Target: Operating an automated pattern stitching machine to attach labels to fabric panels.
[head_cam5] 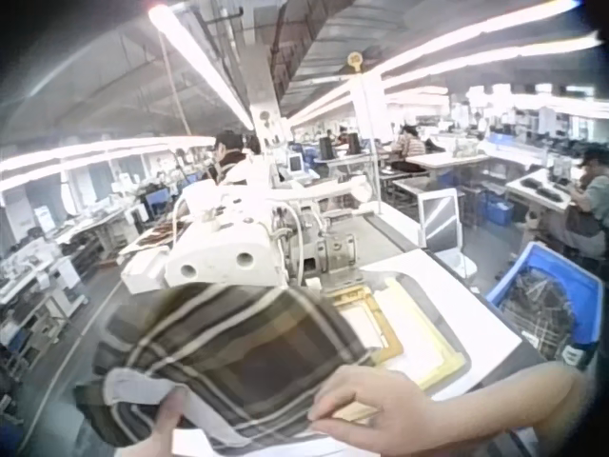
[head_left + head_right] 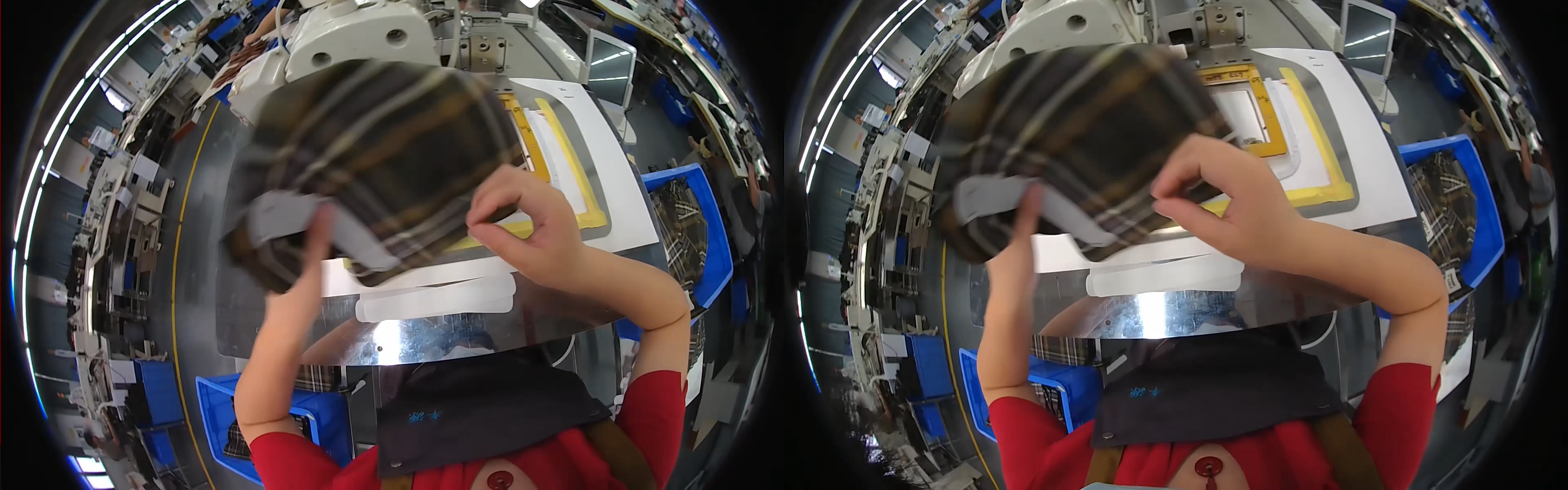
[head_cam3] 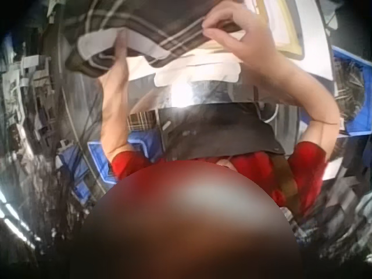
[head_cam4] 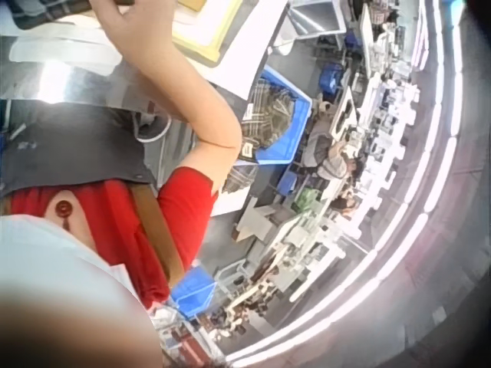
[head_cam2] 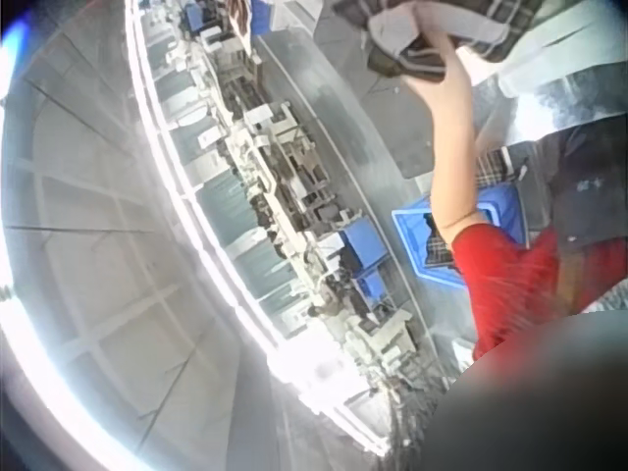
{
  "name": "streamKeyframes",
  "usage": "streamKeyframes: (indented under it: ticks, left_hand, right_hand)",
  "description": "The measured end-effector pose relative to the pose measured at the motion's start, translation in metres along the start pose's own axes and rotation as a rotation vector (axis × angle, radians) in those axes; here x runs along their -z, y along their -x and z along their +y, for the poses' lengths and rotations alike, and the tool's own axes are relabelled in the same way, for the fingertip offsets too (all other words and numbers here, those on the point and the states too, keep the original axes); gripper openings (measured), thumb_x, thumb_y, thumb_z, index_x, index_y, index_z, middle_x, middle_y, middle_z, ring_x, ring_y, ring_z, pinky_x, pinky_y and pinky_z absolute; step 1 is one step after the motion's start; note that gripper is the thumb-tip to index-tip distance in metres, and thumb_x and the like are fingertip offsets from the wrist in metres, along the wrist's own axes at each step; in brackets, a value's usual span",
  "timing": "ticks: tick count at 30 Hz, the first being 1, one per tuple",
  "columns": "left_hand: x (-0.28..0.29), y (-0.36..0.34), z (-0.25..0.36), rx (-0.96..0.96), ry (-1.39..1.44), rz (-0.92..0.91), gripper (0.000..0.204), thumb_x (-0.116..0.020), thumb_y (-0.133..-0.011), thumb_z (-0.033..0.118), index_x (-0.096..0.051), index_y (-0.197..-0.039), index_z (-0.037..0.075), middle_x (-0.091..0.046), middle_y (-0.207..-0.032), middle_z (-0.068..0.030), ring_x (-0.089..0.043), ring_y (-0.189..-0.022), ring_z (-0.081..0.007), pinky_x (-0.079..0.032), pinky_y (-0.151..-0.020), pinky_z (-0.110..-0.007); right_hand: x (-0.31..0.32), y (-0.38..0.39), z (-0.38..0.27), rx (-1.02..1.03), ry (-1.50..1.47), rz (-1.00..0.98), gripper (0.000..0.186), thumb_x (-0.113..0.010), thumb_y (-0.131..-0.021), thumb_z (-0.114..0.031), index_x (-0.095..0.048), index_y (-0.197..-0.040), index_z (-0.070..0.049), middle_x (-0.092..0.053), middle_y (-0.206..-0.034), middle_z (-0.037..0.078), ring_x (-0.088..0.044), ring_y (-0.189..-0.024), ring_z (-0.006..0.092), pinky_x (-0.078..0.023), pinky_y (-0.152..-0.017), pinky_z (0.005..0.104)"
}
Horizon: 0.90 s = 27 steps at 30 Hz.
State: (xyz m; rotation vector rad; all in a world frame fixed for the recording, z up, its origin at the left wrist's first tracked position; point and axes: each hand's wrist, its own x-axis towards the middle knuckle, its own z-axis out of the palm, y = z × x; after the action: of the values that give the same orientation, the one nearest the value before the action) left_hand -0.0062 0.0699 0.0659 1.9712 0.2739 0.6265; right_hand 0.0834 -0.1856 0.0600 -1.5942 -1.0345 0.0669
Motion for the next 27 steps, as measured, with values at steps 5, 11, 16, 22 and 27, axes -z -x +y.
streamKeyframes:
  ticks: [5,11,16,22,27]
  left_hand:
    - [0.206,0.055,-0.095,-0.228,-0.798,0.763,0.028,-0.057,-0.097,0.018,-0.064,-0.111,-0.006,-0.068,-0.109,-0.0167,-0.066,-0.098,-0.0267,-0.051,-0.083,-0.035]
    - [0.312,0.209,-0.127,0.037,-1.431,0.833,0.038,-0.057,-0.081,-0.002,-0.064,-0.118,0.005,-0.066,-0.115,-0.0144,-0.063,-0.105,-0.0324,-0.048,-0.089,-0.039]
    - [0.33,0.314,-0.192,0.995,-1.368,0.136,0.039,-0.067,-0.079,0.015,-0.065,-0.116,0.006,-0.067,-0.112,-0.0162,-0.064,-0.103,-0.0324,-0.05,-0.087,-0.04]
    - [0.219,0.178,-0.085,0.57,-1.131,0.199,0.022,-0.063,-0.088,0.021,-0.066,-0.095,0.001,-0.069,-0.09,-0.0149,-0.066,-0.083,-0.0315,-0.05,-0.074,-0.039]
    - [0.05,0.072,-0.018,-0.148,-0.472,-0.345,0.014,-0.07,-0.081,0.015,-0.065,-0.088,0.004,-0.063,-0.085,-0.0108,-0.063,-0.082,-0.0293,-0.05,-0.074,-0.036]
  right_hand:
    - [-0.001,0.023,0.039,-0.223,0.363,-0.394,0.018,-0.077,-0.075,-0.014,-0.068,-0.089,-0.006,-0.061,-0.096,0.007,-0.058,-0.096,0.0251,-0.047,-0.084,0.0337]
    - [-0.002,0.028,0.036,-0.057,0.382,-0.52,0.02,-0.079,-0.072,-0.018,-0.071,-0.09,-0.011,-0.06,-0.094,0.004,-0.056,-0.091,0.0248,-0.044,-0.084,0.0365]
    - [-0.001,0.031,0.046,0.008,0.369,-0.528,0.016,-0.077,-0.072,-0.017,-0.069,-0.086,-0.013,-0.059,-0.09,0.002,-0.055,-0.087,0.0236,-0.042,-0.079,0.0362]
    - [-0.014,0.036,0.044,0.013,0.406,-0.498,0.016,-0.076,-0.073,-0.015,-0.068,-0.087,-0.011,-0.059,-0.09,0.003,-0.055,-0.088,0.0244,-0.043,-0.079,0.037]
    - [0.001,0.042,0.039,-0.047,0.427,-0.464,0.021,-0.076,-0.074,-0.017,-0.067,-0.091,-0.011,-0.059,-0.096,0.006,-0.056,-0.093,0.0265,-0.044,-0.084,0.0378]
